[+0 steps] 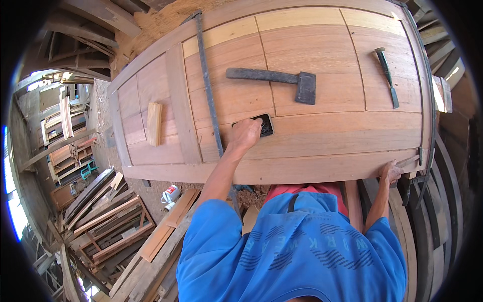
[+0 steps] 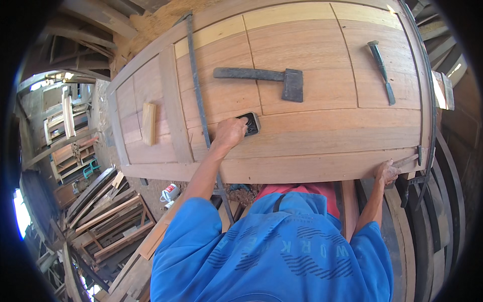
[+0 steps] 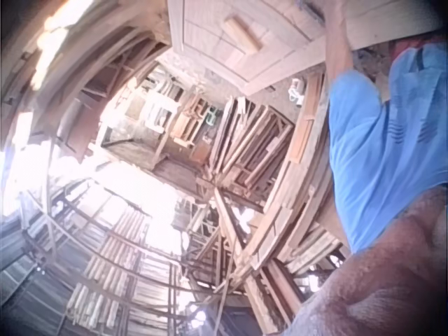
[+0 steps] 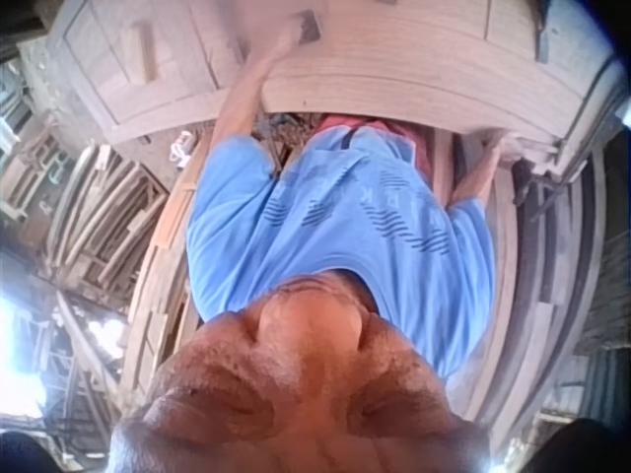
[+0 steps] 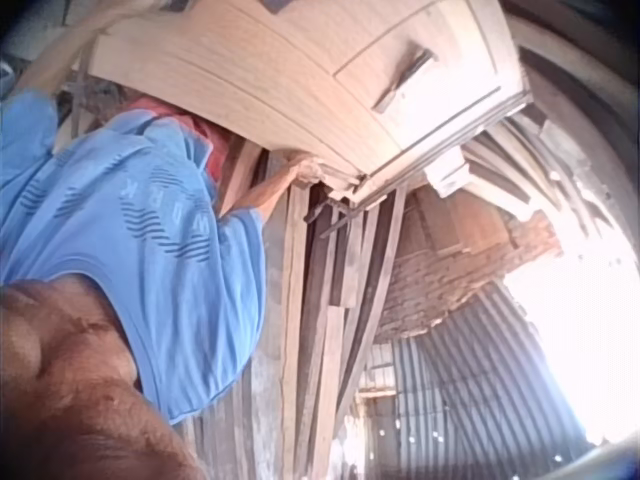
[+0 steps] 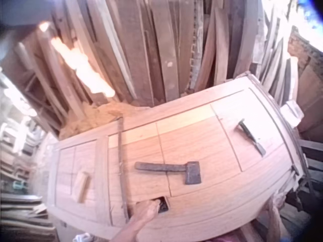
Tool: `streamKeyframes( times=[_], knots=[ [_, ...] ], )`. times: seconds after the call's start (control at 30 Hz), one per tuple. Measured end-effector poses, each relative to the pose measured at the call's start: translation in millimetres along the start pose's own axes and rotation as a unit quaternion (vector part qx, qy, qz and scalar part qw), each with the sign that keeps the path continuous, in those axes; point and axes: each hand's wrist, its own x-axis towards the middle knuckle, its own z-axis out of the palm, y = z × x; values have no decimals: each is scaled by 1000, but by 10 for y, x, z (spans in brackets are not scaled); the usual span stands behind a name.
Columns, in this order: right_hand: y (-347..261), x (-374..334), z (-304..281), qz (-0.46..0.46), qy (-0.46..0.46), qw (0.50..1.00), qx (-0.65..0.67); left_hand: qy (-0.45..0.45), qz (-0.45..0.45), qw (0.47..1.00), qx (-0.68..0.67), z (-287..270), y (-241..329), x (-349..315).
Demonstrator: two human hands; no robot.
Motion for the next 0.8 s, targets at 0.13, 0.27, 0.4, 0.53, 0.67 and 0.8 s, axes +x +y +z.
streamKeyframes(
  times=[0.13,0.27,0.4,0.53,0.67,0.8],
  knots=[
    [-54,0,-23,-6,20,999,-45,-12,30,999,14,161,0,-21],
    [38,68,51,18,-30,999,-39,-21,21,996,85,190,23,6],
    [87,121,98,27,-17,999,-23,-55,-16,997,52,303,-6,99],
    [63,95,179,9,-2,1000,-5,-45,-16,998,-32,232,-102,107],
    [124,186,131,18,19,999,-21,-41,-41,996,-62,94,50,26],
    [26,122,128,-1,10,1000,-23,9,-111,970,-214,183,-170,-225]
  ],
)
